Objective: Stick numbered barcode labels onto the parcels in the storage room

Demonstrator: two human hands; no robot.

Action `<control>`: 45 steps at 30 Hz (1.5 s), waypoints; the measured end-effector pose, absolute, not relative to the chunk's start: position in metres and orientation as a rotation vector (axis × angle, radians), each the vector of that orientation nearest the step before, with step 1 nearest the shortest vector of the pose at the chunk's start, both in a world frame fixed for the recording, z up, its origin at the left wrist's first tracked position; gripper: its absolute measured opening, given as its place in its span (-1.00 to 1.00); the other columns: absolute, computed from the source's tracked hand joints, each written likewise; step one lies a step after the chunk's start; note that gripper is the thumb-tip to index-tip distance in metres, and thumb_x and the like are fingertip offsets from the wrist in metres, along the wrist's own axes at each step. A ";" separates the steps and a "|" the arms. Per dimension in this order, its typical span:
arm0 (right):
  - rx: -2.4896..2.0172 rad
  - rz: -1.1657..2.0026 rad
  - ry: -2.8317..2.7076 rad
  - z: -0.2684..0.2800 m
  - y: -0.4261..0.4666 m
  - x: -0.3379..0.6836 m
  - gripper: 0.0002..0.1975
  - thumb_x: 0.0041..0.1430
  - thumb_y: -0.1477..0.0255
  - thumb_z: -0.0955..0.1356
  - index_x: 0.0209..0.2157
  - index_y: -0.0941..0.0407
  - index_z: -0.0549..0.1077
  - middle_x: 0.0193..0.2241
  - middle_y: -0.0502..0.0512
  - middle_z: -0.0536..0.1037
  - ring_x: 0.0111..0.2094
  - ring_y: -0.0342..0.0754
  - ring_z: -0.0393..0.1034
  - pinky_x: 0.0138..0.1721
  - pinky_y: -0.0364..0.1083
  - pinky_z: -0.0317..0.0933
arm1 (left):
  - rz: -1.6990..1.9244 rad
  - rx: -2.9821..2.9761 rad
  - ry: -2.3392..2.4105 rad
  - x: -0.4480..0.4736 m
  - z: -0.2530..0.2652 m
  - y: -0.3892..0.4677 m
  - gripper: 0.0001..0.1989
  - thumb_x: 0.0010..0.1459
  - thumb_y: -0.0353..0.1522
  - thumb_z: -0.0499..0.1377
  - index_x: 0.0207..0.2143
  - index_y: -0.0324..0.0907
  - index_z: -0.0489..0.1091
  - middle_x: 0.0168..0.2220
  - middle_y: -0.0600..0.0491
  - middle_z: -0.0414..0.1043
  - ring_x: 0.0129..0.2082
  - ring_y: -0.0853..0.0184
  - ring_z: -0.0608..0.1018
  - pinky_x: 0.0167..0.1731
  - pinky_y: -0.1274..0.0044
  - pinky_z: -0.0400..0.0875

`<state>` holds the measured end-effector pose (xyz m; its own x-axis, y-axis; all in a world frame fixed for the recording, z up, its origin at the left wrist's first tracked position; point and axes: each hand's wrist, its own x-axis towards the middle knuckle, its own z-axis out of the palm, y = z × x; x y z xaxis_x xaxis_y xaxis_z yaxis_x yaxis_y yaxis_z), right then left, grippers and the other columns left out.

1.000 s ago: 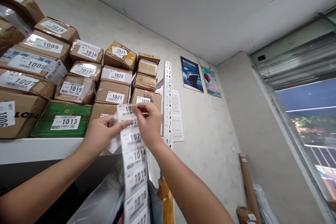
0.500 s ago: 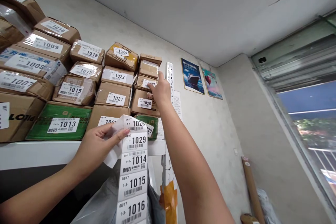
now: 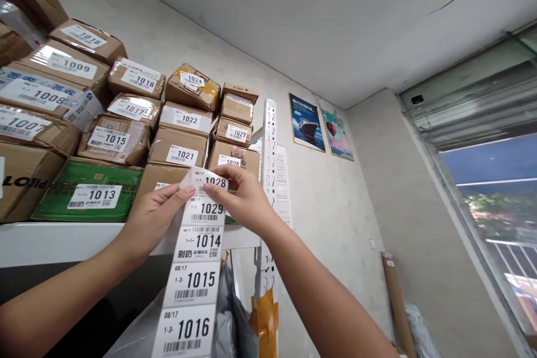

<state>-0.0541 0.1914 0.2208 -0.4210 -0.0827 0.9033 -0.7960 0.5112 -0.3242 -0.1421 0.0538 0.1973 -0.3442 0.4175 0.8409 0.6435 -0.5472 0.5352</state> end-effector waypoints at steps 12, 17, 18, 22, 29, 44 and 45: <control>0.591 1.228 -1.499 0.212 0.193 -0.065 -0.87 -0.11 0.39 0.47 -0.48 0.10 0.50 -0.55 -0.06 0.48 -0.53 -0.20 0.31 -0.47 -0.14 0.27 | -1.717 -1.286 -1.443 -0.135 0.194 0.072 -0.58 0.13 -0.03 0.07 -0.57 -0.17 0.24 -0.67 0.22 0.18 -0.64 0.48 0.22 -0.66 0.62 0.08; 0.639 0.956 -1.396 0.217 0.187 -0.072 -0.94 -0.07 0.44 0.45 -0.49 0.09 0.50 -0.50 -0.01 0.52 -0.44 -0.13 0.39 -0.35 -0.06 0.31 | -1.861 -1.409 -1.433 -0.134 0.199 0.074 -0.62 -0.06 -0.12 0.29 -0.24 -0.16 0.44 -0.39 0.06 0.53 -0.45 0.34 0.49 -0.50 0.56 0.34; 0.652 0.901 -1.385 0.224 0.187 -0.074 -0.95 -0.07 0.45 0.45 -0.49 0.09 0.50 -0.49 0.00 0.53 -0.44 -0.12 0.40 -0.36 -0.06 0.31 | -1.879 -1.427 -1.446 -0.134 0.202 0.073 -0.61 -0.07 -0.13 0.30 -0.22 -0.17 0.45 -0.38 0.04 0.54 -0.45 0.32 0.51 -0.50 0.55 0.35; 0.640 0.644 -1.273 0.276 0.193 -0.081 -0.97 -0.01 0.46 0.44 -0.47 0.10 0.51 -0.51 -0.02 0.52 -0.47 -0.15 0.37 -0.40 -0.11 0.28 | -1.838 -1.383 -1.459 -0.135 0.213 0.066 -0.67 -0.07 -0.11 0.29 -0.37 -0.17 0.49 -0.43 0.05 0.56 -0.47 0.30 0.52 -0.52 0.54 0.36; 0.168 0.358 -1.228 0.396 0.229 -0.096 -0.93 0.09 0.57 0.35 -0.43 0.16 0.48 -0.50 0.02 0.49 -0.40 -0.09 0.37 -0.24 -0.08 0.23 | -1.809 -1.372 -1.468 -0.143 0.207 0.052 -0.70 -0.01 -0.08 0.26 -0.42 -0.12 0.50 -0.47 0.10 0.57 -0.47 0.33 0.53 -0.51 0.57 0.39; 0.871 0.642 -1.991 0.309 0.195 -0.055 -0.80 -0.01 0.30 0.45 -0.36 0.11 0.50 -0.39 0.03 0.55 -0.40 -0.13 0.43 -0.43 -0.14 0.31 | -1.869 -1.639 -1.496 -0.140 0.220 0.041 -0.66 0.04 -0.09 0.20 -0.45 -0.19 0.50 -0.54 0.06 0.52 -0.53 0.37 0.49 -0.54 0.59 0.36; 0.869 0.691 -1.988 0.297 0.195 -0.055 -0.79 -0.08 0.31 0.49 -0.42 0.12 0.51 -0.43 0.02 0.54 -0.42 -0.14 0.42 -0.44 -0.14 0.31 | -1.865 -1.636 -1.510 -0.138 0.223 0.044 -0.69 0.03 -0.11 0.22 -0.46 -0.20 0.50 -0.54 0.05 0.52 -0.54 0.37 0.48 -0.54 0.58 0.36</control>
